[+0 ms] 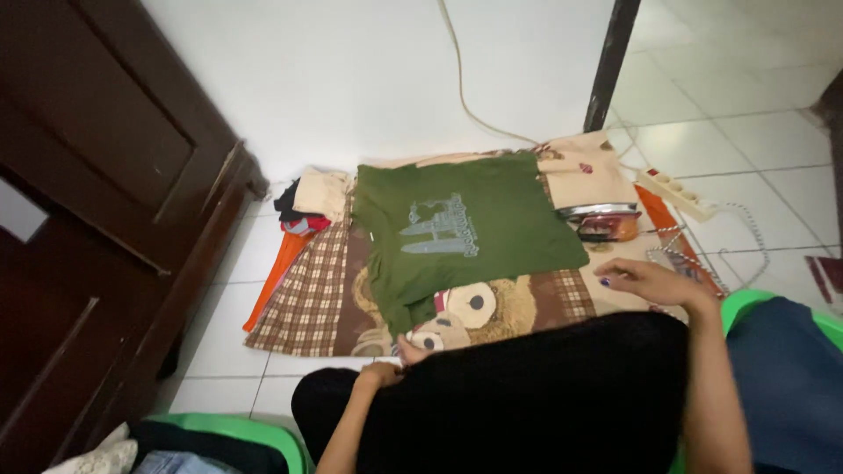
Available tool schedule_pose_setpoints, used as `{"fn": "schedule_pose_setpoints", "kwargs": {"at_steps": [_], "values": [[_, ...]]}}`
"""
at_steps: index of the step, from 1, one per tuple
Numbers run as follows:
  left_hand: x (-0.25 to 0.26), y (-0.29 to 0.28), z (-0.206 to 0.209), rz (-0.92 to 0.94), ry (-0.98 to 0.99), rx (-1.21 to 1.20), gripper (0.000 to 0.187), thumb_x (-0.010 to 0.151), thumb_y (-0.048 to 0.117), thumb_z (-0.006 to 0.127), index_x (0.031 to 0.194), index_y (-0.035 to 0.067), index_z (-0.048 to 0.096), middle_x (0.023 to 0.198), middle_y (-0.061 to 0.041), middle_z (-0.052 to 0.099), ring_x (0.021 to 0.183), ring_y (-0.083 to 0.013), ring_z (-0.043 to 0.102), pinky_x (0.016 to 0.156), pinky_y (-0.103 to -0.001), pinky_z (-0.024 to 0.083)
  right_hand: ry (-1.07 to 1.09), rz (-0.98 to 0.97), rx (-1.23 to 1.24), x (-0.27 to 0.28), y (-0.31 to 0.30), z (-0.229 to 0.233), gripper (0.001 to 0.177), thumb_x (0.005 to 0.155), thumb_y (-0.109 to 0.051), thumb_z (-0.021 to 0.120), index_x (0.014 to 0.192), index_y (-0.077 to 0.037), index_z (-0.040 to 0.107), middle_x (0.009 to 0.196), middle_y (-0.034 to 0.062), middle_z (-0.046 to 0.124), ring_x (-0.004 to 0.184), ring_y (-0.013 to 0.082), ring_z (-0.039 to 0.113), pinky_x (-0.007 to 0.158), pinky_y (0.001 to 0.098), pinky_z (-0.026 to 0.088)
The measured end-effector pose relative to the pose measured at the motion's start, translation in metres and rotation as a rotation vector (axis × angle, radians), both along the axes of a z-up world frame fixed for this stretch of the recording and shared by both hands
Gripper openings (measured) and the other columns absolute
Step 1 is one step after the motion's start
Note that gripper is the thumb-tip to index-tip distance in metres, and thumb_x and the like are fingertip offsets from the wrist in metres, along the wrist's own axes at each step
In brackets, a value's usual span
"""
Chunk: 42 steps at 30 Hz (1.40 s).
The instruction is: Ironing a green t-shirt on a mat on the floor.
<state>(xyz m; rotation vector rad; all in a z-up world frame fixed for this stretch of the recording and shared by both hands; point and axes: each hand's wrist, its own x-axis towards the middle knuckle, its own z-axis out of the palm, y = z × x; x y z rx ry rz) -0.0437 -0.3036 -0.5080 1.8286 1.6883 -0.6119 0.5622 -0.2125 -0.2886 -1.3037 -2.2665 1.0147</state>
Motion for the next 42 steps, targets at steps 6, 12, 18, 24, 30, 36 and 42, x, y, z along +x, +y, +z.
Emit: {"fn": "schedule_pose_setpoints", "kwargs": {"at_steps": [6,12,18,24,30,36,42], "values": [[-0.007,0.043,0.001,0.197,-0.21,0.111,0.05,0.096,0.056,0.052,0.132,0.025,0.066,0.137,-0.007,0.064,0.126,-0.0307,0.06,0.106,-0.049,0.046,-0.238,-0.343,0.015,0.058,-0.038,0.082,0.041,0.096,-0.037,0.064,0.132,-0.017,0.069,0.12,0.008,0.075,0.11,0.0234,0.074,0.095,0.0383,0.058],[-0.014,0.066,0.0,0.442,-0.436,0.149,0.054,0.098,0.057,0.049,0.125,0.014,0.068,0.127,-0.011,0.068,0.118,-0.031,0.064,0.102,-0.048,0.049,-0.331,-0.585,-0.086,0.1,-0.006,0.049,0.047,0.096,-0.042,0.059,0.138,-0.02,0.066,0.127,0.009,0.075,0.115,0.0257,0.074,0.094,0.0428,0.06],[-0.04,0.122,-0.015,0.761,-0.672,0.255,0.062,0.099,0.058,0.046,0.117,0.003,0.07,0.117,-0.015,0.072,0.11,-0.0314,0.068,0.097,-0.047,0.051,-0.333,-0.305,-0.113,0.097,0.111,-0.097,0.047,0.093,-0.045,0.063,0.125,-0.012,0.074,0.121,0.0091,0.079,0.109,0.0233,0.075,0.097,0.0373,0.057],[-0.031,0.142,-0.037,0.941,-0.458,0.484,0.067,0.099,0.056,0.053,0.101,-0.006,0.077,0.101,-0.025,0.075,0.099,-0.0376,0.071,0.09,-0.051,0.052,-0.427,-0.642,-0.132,0.049,0.243,-0.305,0.077,0.082,-0.064,0.072,0.128,-0.002,0.067,0.12,0.0231,0.074,0.108,0.035,0.071,0.096,0.045,0.056],[0.001,0.143,-0.061,1.101,-0.45,0.734,0.067,0.079,0.023,0.081,0.13,-0.01,0.054,0.128,-0.028,0.064,0.115,-0.0365,0.064,0.098,-0.044,0.053,-0.381,-1.007,-0.154,-0.019,0.233,-0.311,0.071,0.091,-0.055,0.069,0.127,0.006,0.063,0.126,0.032,0.066,0.114,0.0461,0.066,0.094,0.0533,0.055],[-0.041,0.158,-0.041,0.964,-0.859,0.879,0.066,0.099,0.014,0.055,0.157,0.004,0.023,0.147,-0.023,0.045,0.127,-0.0339,0.051,0.103,-0.045,0.043,-0.405,-1.059,0.087,-0.023,0.26,-0.365,0.068,0.082,-0.047,0.079,0.124,0.003,0.06,0.107,0.0273,0.07,0.098,0.0426,0.068,0.079,0.053,0.057],[-0.096,0.181,0.008,0.766,-0.689,1.04,0.043,0.095,0.013,0.055,0.136,0.001,0.049,0.126,-0.021,0.066,0.113,-0.0338,0.068,0.094,-0.045,0.055,0.148,-1.064,-0.052,0.011,0.274,-0.321,0.048,0.086,-0.034,0.079,0.119,-0.003,0.061,0.09,0.018,0.075,0.073,0.0277,0.074,0.075,0.0456,0.059]]}}
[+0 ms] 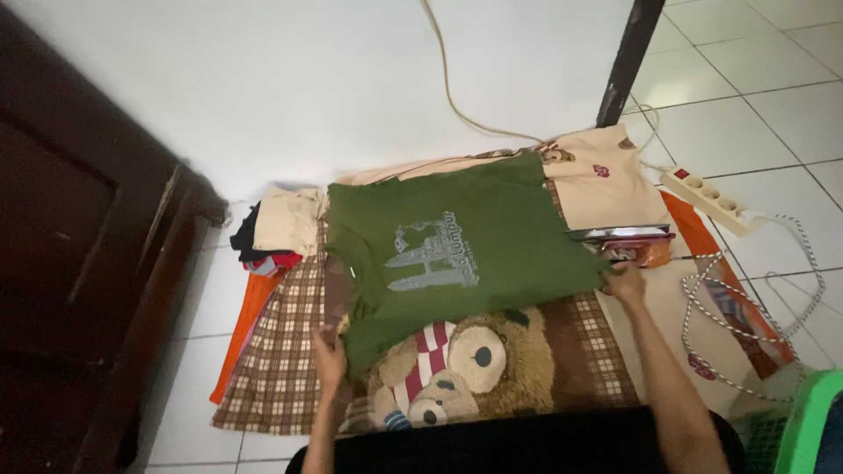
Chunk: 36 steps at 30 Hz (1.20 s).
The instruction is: Ironing a green t-shirt on a mat on the floor.
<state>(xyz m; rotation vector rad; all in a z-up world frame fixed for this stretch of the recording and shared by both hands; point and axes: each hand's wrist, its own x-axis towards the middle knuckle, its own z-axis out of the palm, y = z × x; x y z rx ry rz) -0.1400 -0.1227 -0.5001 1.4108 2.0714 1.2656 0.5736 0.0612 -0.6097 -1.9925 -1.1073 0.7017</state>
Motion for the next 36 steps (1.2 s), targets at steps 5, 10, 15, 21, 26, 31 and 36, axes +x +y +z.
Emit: {"fn": "schedule_pose_setpoints", "kwargs": {"at_steps": [5,10,15,21,26,31,36], "values": [[0.001,-0.029,0.02,-0.135,0.264,-0.199,0.021,0.098,0.013,0.058,0.115,0.01,0.071,0.111,-0.02,0.074,0.103,-0.0372,0.072,0.088,-0.049,0.058,-0.139,0.128,-0.066,0.021,-0.043,0.042,0.051,0.084,-0.031,0.081,0.119,-0.003,0.057,0.086,0.0154,0.075,0.071,0.0275,0.076,0.072,0.0444,0.06],[-0.022,-0.043,-0.024,-0.245,0.397,-0.594,0.02,0.094,0.016,0.066,0.107,0.018,0.081,0.099,-0.018,0.079,0.087,-0.0332,0.076,0.082,-0.046,0.06,-0.377,0.206,-0.253,0.021,-0.079,0.023,0.058,0.084,-0.035,0.082,0.125,-0.003,0.057,0.096,0.0228,0.079,0.086,0.0345,0.078,0.081,0.0463,0.059],[-0.041,-0.018,-0.021,-0.052,0.36,-0.633,0.033,0.094,0.033,0.066,0.116,0.009,0.073,0.109,-0.022,0.073,0.095,-0.0366,0.071,0.083,-0.048,0.057,-0.536,0.284,-0.526,0.01,-0.089,0.009,0.06,0.089,-0.04,0.078,0.126,0.0,0.054,0.111,0.0306,0.071,0.102,0.0456,0.071,0.085,0.0515,0.056],[-0.03,0.081,-0.025,0.072,0.337,-0.637,0.062,0.095,0.052,0.067,0.127,-0.001,0.064,0.122,-0.026,0.067,0.104,-0.0405,0.066,0.083,-0.05,0.053,-0.654,0.436,0.074,-0.121,-0.101,0.109,0.053,0.084,-0.033,0.077,0.121,0.0,0.059,0.116,0.0236,0.065,0.111,0.0414,0.064,0.094,0.0509,0.054],[-0.035,0.101,-0.071,0.096,0.276,-0.323,0.05,0.087,0.042,0.07,0.115,0.001,0.073,0.106,-0.019,0.073,0.089,-0.0337,0.066,0.073,-0.048,0.053,-0.715,0.561,0.212,-0.161,-0.086,0.044,0.069,0.094,-0.042,0.059,0.15,-0.006,0.04,0.153,0.0215,0.04,0.137,0.0399,0.041,0.11,0.056,0.036],[-0.056,0.079,-0.072,0.234,-0.02,-0.183,0.039,0.092,0.03,0.06,0.114,0.0,0.072,0.097,-0.016,0.074,0.079,-0.028,0.068,0.065,-0.043,0.058,-0.802,0.596,-0.032,-0.144,-0.083,0.025,0.077,0.099,-0.06,0.039,0.162,-0.018,0.022,0.167,0.0126,0.014,0.152,0.0345,0.014,0.12,0.0602,0.012],[-0.064,0.06,-0.054,0.466,-0.602,-0.233,0.033,0.104,0.017,0.048,0.121,-0.005,0.067,0.094,-0.015,0.072,0.076,-0.0241,0.07,0.063,-0.037,0.063,-0.687,0.349,-0.022,-0.1,-0.088,0.057,0.059,0.102,-0.042,0.045,0.153,-0.013,0.04,0.156,0.0124,0.043,0.141,0.0313,0.041,0.118,0.05,0.033]]}}
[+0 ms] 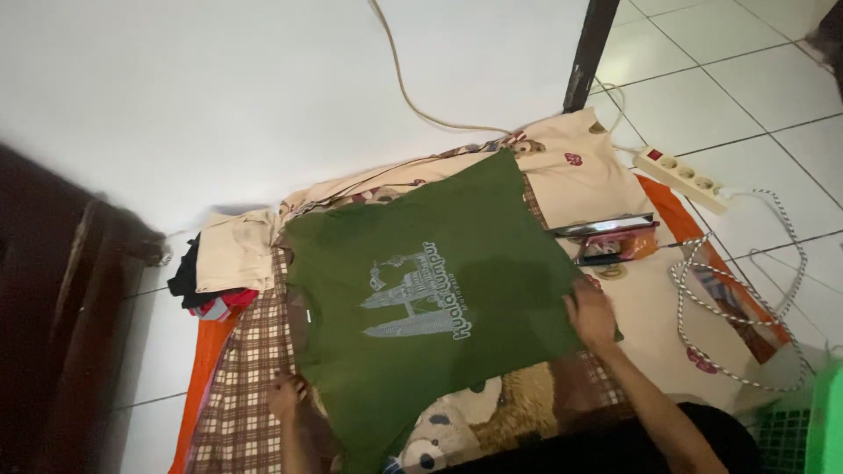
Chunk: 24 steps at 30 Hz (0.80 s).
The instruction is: Ironing a green t-shirt on a mat on the floor.
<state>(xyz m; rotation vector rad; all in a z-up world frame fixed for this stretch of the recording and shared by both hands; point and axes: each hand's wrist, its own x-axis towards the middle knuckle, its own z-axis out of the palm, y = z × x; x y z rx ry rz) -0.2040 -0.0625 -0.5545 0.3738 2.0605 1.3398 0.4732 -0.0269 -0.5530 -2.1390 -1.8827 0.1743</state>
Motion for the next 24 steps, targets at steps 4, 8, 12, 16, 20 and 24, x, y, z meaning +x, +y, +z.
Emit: {"fn": "schedule_pose_setpoints", "kwargs": {"at_steps": [4,8,12,16,20,24], "values": [[-0.005,0.001,-0.005,-0.371,-0.139,-0.3,0.056,0.113,0.041,0.042,0.133,-0.008,0.059,0.108,-0.017,0.068,0.092,-0.0264,0.067,0.082,-0.041,0.058,-0.05,-0.049,0.184,0.056,0.04,-0.02,0.049,0.1,-0.022,0.053,0.147,-0.007,0.051,0.144,0.0146,0.06,0.13,0.0329,0.058,0.114,0.043,0.046],[0.008,-0.01,-0.005,-0.555,-0.117,-0.223,0.044,0.102,0.017,0.057,0.14,-0.005,0.048,0.12,-0.022,0.065,0.101,-0.0284,0.066,0.089,-0.042,0.058,-0.319,0.131,0.268,0.101,0.08,-0.052,0.05,0.092,-0.014,0.06,0.141,-0.005,0.053,0.14,0.0159,0.061,0.129,0.0336,0.059,0.11,0.0441,0.047],[0.014,-0.02,-0.029,-0.311,0.145,-0.046,0.042,0.096,0.015,0.059,0.132,-0.006,0.05,0.117,-0.022,0.061,0.091,-0.0283,0.064,0.075,-0.046,0.062,-0.491,0.242,0.078,0.096,0.094,-0.024,0.053,0.086,-0.026,0.063,0.135,-0.006,0.053,0.135,0.0153,0.061,0.126,0.0323,0.057,0.11,0.0452,0.044],[0.009,-0.04,-0.027,-0.517,0.166,-0.173,0.041,0.107,0.028,0.055,0.123,-0.007,0.068,0.104,-0.021,0.073,0.086,-0.0268,0.07,0.075,-0.041,0.061,-0.486,0.246,-0.01,0.093,0.103,-0.011,0.045,0.092,-0.03,0.062,0.131,-0.008,0.055,0.128,0.0138,0.063,0.124,0.0325,0.059,0.11,0.0458,0.045],[0.009,-0.049,-0.032,-0.536,0.027,-0.264,0.038,0.1,0.026,0.057,0.128,0.001,0.064,0.107,-0.022,0.073,0.089,-0.0318,0.075,0.079,-0.044,0.064,-0.167,0.082,0.019,0.08,0.1,0.066,0.044,0.102,-0.04,0.059,0.122,-0.002,0.062,0.118,0.0243,0.066,0.114,0.0405,0.063,0.1,0.05,0.05],[0.021,-0.055,-0.046,-0.461,0.533,-0.323,0.055,0.106,0.05,0.051,0.131,0.005,0.07,0.123,-0.022,0.072,0.108,-0.0391,0.068,0.094,-0.051,0.055,-0.116,0.046,0.107,0.063,0.087,0.118,0.063,0.096,-0.061,0.061,0.108,0.001,0.065,0.104,0.0262,0.071,0.107,0.0426,0.067,0.098,0.051,0.053]]}}
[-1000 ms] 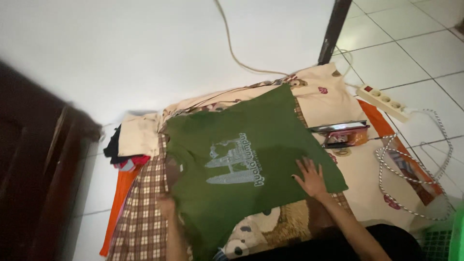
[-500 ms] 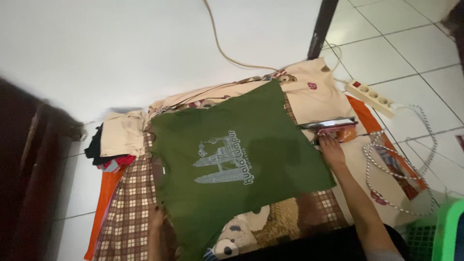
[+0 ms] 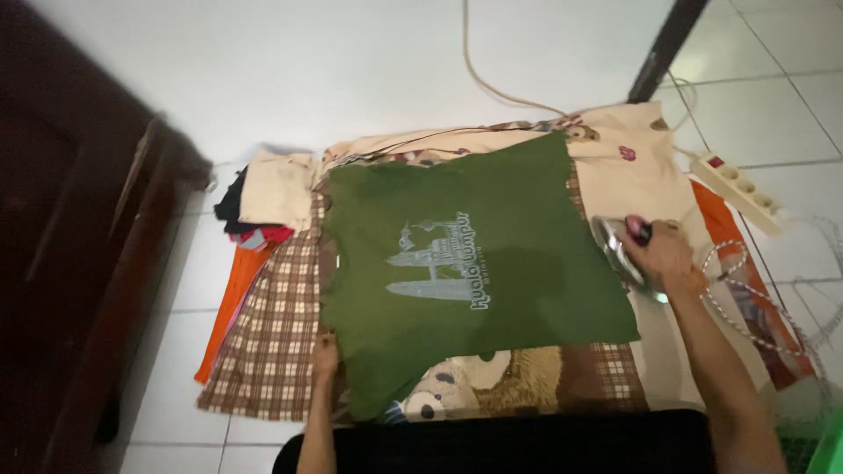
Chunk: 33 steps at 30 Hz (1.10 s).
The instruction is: Ironing a green t-shirt on a mat on the floor.
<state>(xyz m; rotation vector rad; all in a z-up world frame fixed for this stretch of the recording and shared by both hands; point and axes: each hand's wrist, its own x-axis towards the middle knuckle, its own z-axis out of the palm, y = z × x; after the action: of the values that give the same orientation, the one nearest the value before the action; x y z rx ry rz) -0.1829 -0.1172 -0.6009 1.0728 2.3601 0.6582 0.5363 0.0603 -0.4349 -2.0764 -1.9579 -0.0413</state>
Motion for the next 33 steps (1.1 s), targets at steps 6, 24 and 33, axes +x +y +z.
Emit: {"fn": "schedule_pose_setpoints", "kwargs": {"at_steps": [6,24,33], "values": [[0.026,-0.011,0.023,0.081,-0.136,-0.141,0.062,0.103,0.058,0.051,0.131,0.005,0.065,0.129,-0.02,0.069,0.116,-0.0381,0.064,0.102,-0.052,0.051,-0.054,0.236,-0.594,-0.104,-0.051,0.019,0.061,0.094,-0.067,0.053,0.111,-0.009,0.058,0.073,0.0117,0.068,0.067,0.0262,0.072,0.064,0.042,0.062],[0.02,-0.01,0.029,0.049,0.101,-0.143,0.052,0.099,0.052,0.052,0.12,0.009,0.07,0.108,-0.019,0.075,0.103,-0.0405,0.071,0.09,-0.052,0.057,-0.07,0.397,-0.493,-0.172,-0.075,-0.046,0.064,0.09,-0.062,0.065,0.124,-0.008,0.061,0.084,0.0181,0.075,0.077,0.0351,0.076,0.074,0.0475,0.062],[0.003,0.061,0.018,0.138,-0.051,0.025,0.065,0.102,0.05,0.049,0.146,0.002,0.049,0.133,-0.026,0.064,0.121,-0.0411,0.063,0.105,-0.053,0.047,-0.054,0.872,-0.45,-0.297,-0.093,-0.074,0.065,0.084,-0.06,0.067,0.122,-0.009,0.059,0.085,0.0207,0.073,0.075,0.0385,0.073,0.065,0.0526,0.058]]}}
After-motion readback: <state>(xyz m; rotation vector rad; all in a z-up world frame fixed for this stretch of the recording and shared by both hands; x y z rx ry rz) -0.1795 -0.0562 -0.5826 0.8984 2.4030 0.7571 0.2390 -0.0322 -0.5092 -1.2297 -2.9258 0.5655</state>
